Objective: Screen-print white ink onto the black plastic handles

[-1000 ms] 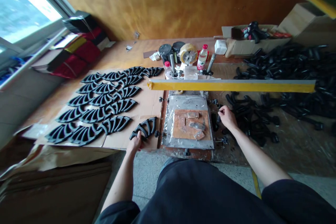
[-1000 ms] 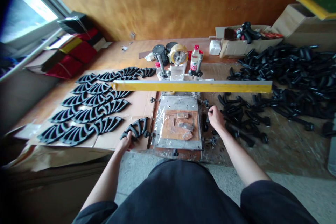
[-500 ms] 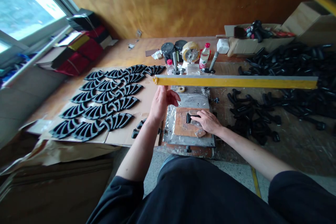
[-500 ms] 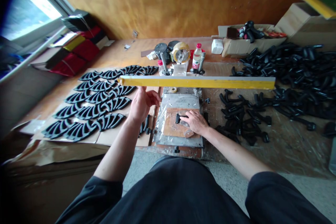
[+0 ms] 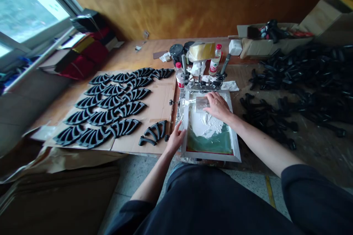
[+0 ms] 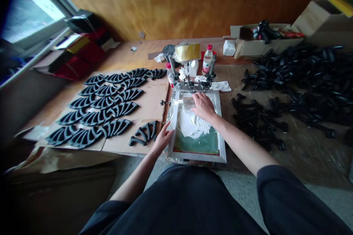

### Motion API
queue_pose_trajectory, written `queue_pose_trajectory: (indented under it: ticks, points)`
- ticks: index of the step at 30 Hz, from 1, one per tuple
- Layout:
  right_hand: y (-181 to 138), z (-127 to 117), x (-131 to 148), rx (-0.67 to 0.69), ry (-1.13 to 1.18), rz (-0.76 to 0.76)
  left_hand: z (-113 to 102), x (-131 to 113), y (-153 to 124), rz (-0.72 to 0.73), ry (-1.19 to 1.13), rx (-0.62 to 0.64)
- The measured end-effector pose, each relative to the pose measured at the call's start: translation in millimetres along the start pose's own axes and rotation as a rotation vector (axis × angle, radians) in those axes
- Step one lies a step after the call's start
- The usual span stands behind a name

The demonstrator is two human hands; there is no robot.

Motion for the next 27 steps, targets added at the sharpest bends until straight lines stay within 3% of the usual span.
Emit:
queue_pose_trajectory:
  ticks: [3,5,8,11,13,16,18,22,27]
  points:
    - [-10.0,19.0,22.8,0.195,-0.037,-0.038,-0.7,7.1,7.1,-0.019,0.038,0.003]
    - [-32.0,25.7,28.6,0.249,-0.055,-0.169,-1.5,10.7,8.6,-0.025,0.044,0.006]
    - [-65.0,24.3,29.4,0.323,-0.021,-0.444,-1.1,14.8,9.2,-0.026,0.041,0.011]
    - [-72.9,15.6,24.4,0.420,0.028,-0.533,0.1,15.5,9.3,-0.028,0.018,0.013]
    - [-66.0,12.1,22.1,0.426,0.039,-0.471,0.6,14.0,8.7,-0.029,-0.022,0.010]
    - [-61.5,14.4,23.0,0.281,0.042,-0.344,0.6,10.8,6.5,-0.032,-0.098,-0.003]
    - [-69.9,20.2,25.7,0.214,0.054,-0.352,0.5,8.7,4.4,-0.027,-0.118,-0.006]
    - [-79.3,24.9,25.3,0.268,0.106,-0.374,-0.6,3.5,0.2,-0.020,-0.115,0.006]
    - [-19.5,-2.7,14.8,0.118,0.101,-0.074,-7.1,-19.6,-12.2,0.008,-0.168,0.062]
Point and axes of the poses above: each hand's wrist, its own y-axis towards the middle knuckle, its own z-axis out of the palm, x = y × z, the point moved 3 cm from there along y, towards the middle knuckle, and after that the axes turned 10 degrees about x, right-handed, at the moved point
